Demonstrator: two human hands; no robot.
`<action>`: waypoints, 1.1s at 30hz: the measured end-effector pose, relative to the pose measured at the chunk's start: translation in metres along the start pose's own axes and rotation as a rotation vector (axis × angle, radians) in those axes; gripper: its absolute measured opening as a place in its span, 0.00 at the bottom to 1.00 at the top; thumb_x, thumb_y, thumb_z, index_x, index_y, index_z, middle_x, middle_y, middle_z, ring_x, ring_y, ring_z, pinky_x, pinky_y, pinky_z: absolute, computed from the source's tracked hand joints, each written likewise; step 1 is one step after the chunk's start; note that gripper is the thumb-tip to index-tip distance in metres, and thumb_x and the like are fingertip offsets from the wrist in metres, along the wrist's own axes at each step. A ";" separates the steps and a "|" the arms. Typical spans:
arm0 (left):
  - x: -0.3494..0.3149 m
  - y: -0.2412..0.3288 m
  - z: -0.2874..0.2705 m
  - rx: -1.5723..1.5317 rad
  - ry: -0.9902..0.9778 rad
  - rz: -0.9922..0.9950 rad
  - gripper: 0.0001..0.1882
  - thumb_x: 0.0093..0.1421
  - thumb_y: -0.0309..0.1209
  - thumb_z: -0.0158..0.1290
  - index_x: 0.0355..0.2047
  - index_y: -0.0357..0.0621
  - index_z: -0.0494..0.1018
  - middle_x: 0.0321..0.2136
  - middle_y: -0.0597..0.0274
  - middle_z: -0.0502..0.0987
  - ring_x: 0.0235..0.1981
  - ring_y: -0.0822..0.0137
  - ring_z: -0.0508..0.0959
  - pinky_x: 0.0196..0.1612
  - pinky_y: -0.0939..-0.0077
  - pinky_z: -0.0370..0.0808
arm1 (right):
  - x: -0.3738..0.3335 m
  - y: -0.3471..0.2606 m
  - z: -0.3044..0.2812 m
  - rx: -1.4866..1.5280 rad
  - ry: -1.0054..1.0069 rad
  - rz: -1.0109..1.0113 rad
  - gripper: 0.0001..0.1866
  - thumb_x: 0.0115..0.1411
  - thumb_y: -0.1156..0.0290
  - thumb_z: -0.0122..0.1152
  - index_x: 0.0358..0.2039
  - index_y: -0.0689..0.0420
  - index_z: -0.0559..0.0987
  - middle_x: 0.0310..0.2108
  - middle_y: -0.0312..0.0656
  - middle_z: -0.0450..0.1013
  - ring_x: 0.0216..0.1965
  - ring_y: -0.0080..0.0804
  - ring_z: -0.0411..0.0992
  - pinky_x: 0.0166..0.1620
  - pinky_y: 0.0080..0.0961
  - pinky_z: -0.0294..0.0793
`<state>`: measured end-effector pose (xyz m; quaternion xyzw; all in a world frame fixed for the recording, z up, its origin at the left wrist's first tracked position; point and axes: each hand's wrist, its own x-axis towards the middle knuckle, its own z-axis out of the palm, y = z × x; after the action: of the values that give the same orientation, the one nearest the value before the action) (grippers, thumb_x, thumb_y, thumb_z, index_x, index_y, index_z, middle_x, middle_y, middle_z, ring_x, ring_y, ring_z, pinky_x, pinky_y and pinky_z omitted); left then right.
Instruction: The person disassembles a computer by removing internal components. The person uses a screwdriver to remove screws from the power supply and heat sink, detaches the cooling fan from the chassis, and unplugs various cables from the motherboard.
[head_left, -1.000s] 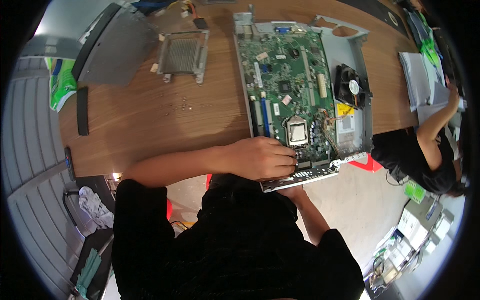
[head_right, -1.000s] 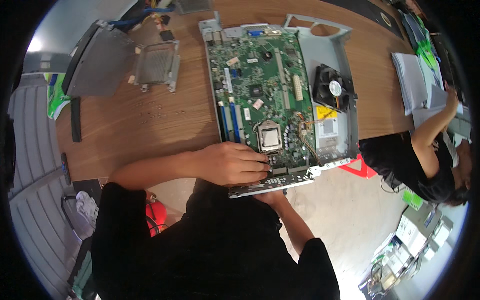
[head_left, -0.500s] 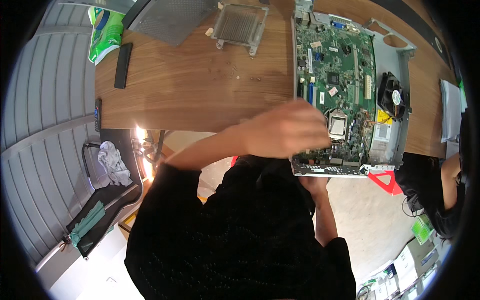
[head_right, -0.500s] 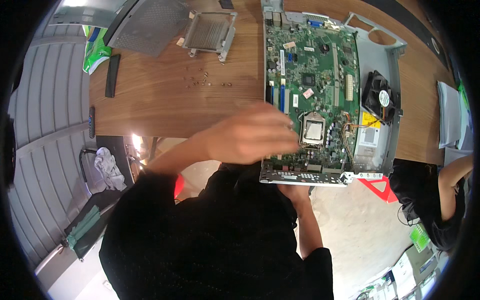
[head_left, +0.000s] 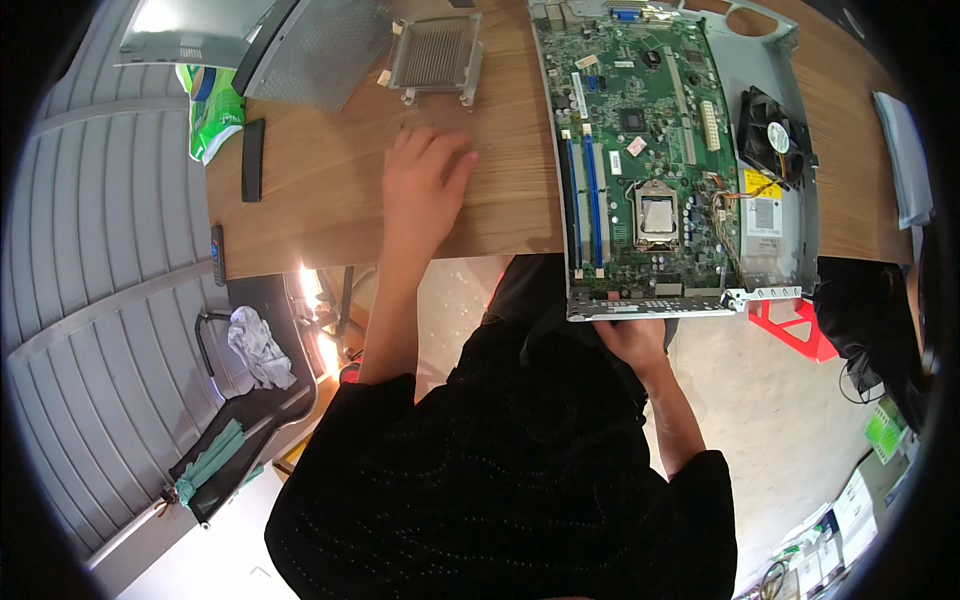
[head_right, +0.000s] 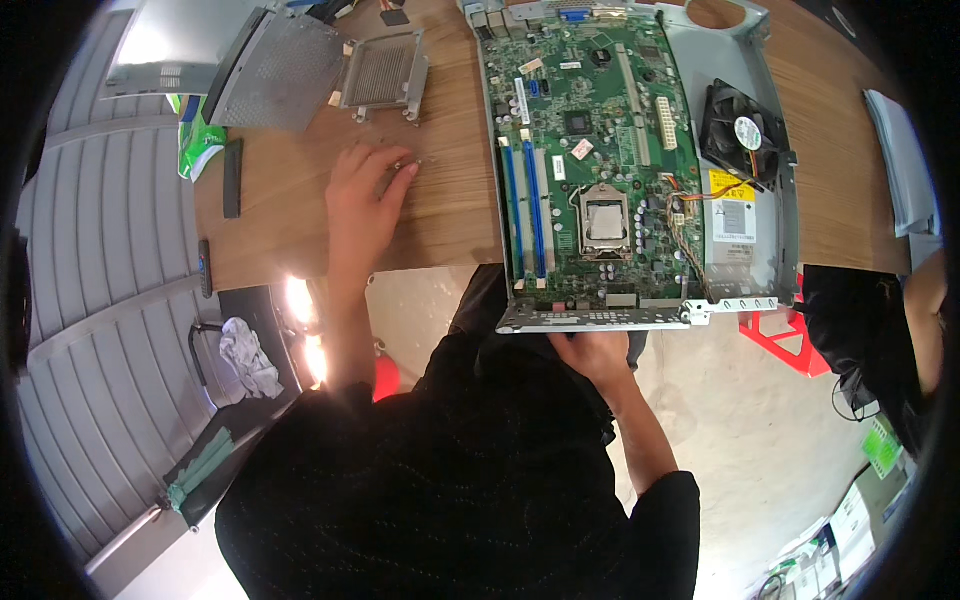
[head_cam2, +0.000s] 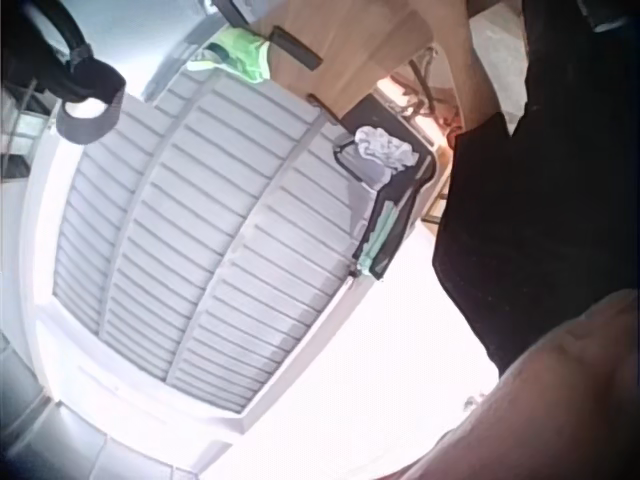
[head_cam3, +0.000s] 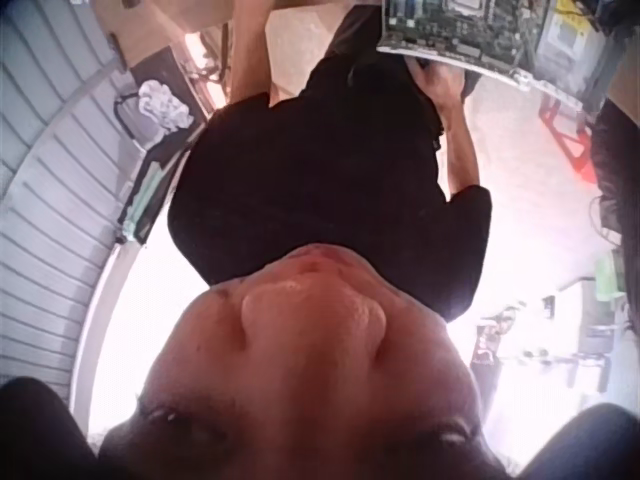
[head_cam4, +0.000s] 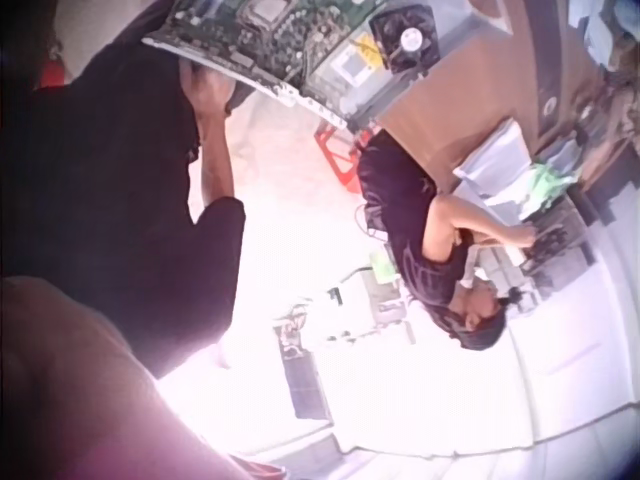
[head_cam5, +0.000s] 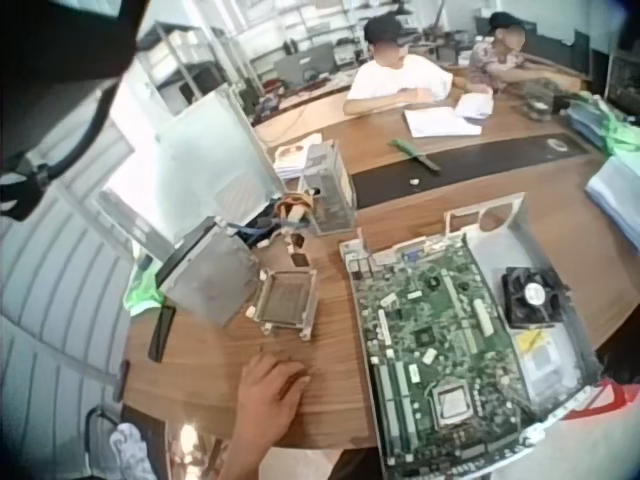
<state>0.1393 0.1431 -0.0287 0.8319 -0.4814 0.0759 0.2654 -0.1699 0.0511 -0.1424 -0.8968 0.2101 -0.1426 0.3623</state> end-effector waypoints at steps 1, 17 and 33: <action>0.003 0.001 0.001 -0.003 -0.001 0.012 0.10 0.53 0.25 0.63 0.36 0.42 0.79 0.34 0.57 0.78 0.38 0.53 0.76 0.42 0.62 0.73 | 0.000 -0.001 -0.001 -0.002 0.011 0.005 0.17 0.53 0.64 0.70 0.42 0.54 0.81 0.41 0.48 0.77 0.42 0.53 0.75 0.43 0.44 0.75; 0.049 -0.074 0.004 -0.515 -0.009 -0.552 0.28 0.66 0.37 0.56 0.61 0.34 0.65 0.49 0.53 0.74 0.48 0.65 0.74 0.50 0.70 0.73 | 0.003 -0.007 -0.005 0.039 0.070 0.053 0.17 0.52 0.62 0.71 0.43 0.49 0.82 0.40 0.45 0.78 0.39 0.50 0.76 0.40 0.44 0.76; 0.068 -0.091 -0.003 -0.779 -0.232 -0.694 0.33 0.65 0.37 0.58 0.63 0.30 0.61 0.49 0.52 0.73 0.42 0.66 0.76 0.35 0.73 0.77 | 0.004 -0.011 -0.016 0.110 -0.067 0.157 0.17 0.57 0.57 0.66 0.47 0.43 0.82 0.33 0.46 0.78 0.31 0.50 0.77 0.33 0.44 0.79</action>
<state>0.2521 0.1295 -0.0337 0.7849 -0.1968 -0.2933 0.5091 -0.1696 0.0470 -0.1230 -0.8605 0.2594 -0.0948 0.4280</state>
